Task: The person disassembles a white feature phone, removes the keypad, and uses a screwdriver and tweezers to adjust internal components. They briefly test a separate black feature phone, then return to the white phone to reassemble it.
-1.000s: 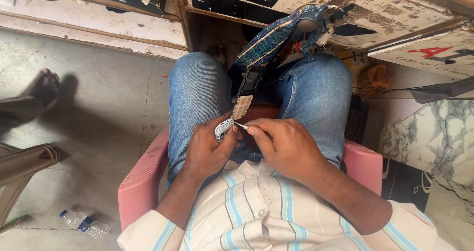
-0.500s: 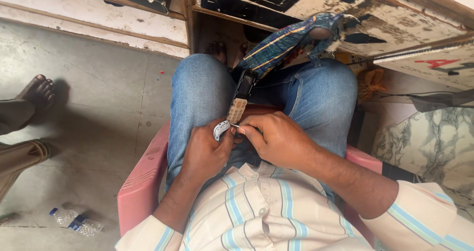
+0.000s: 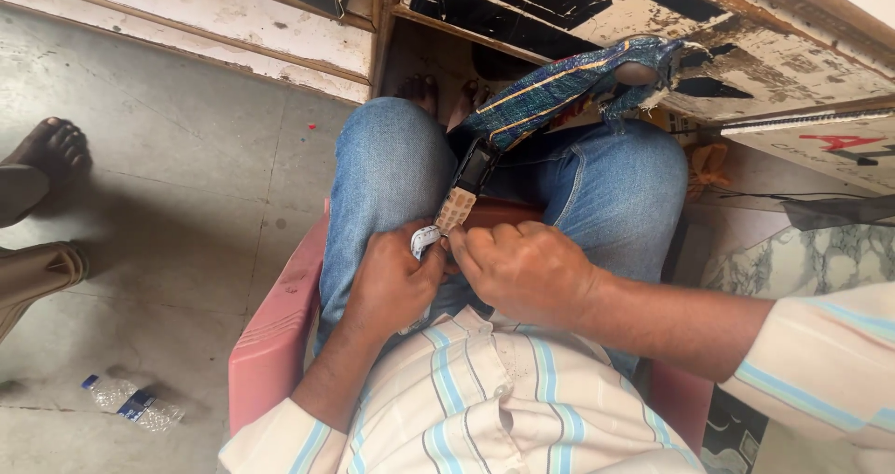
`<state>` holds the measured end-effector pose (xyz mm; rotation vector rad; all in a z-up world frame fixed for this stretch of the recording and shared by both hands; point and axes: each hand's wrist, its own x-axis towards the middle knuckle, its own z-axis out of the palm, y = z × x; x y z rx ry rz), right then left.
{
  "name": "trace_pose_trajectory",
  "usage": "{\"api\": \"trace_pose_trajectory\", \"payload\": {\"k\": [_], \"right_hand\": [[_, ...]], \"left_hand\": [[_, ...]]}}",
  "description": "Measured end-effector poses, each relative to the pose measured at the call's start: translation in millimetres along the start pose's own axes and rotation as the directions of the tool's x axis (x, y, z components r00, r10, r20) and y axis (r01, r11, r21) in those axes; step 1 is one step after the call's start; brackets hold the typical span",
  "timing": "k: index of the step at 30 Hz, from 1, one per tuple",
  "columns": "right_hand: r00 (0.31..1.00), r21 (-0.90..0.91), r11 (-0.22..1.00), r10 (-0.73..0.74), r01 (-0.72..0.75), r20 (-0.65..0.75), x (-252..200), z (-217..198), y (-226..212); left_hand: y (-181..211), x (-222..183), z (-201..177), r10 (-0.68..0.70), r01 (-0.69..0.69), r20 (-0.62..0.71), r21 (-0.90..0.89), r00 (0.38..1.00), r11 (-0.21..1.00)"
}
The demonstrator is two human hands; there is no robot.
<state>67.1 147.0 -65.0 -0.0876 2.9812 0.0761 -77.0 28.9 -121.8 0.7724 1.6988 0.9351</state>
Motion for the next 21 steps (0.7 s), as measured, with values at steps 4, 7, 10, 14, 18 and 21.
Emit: {"api": "trace_pose_trajectory", "payload": {"k": [4,7,10,14,18,21], "right_hand": [[0.990,0.116,0.990,0.091,-0.078,-0.104,-3,-4,1],[0.935,0.452,0.843,0.350,-0.291,-0.052,-7,-5,-10],[0.833,0.775,0.489,0.547,-0.401,0.086,-16,3,-18],[0.685,0.783,-0.090,0.432,-0.615,0.587,-20,32,-9],[0.615,0.566,-0.574,0.132,-0.592,0.777,-31,54,12],[0.751,0.780,-0.320,0.239,-0.537,0.615,-24,54,14]], "left_hand": [[-2,-4,2,0.128,-0.131,-0.037,-0.094,0.991,0.987],[-3,-8,4,0.231,-0.236,-0.088,-0.051,0.969,0.970],[0,-8,7,0.266,-0.266,-0.103,0.020,0.958,0.964],[6,-10,11,0.181,-0.178,-0.063,0.051,0.981,0.983],[7,-10,10,0.230,-0.225,-0.048,0.086,0.972,0.971],[6,-6,8,0.126,-0.125,-0.012,0.069,0.992,0.990]]}}
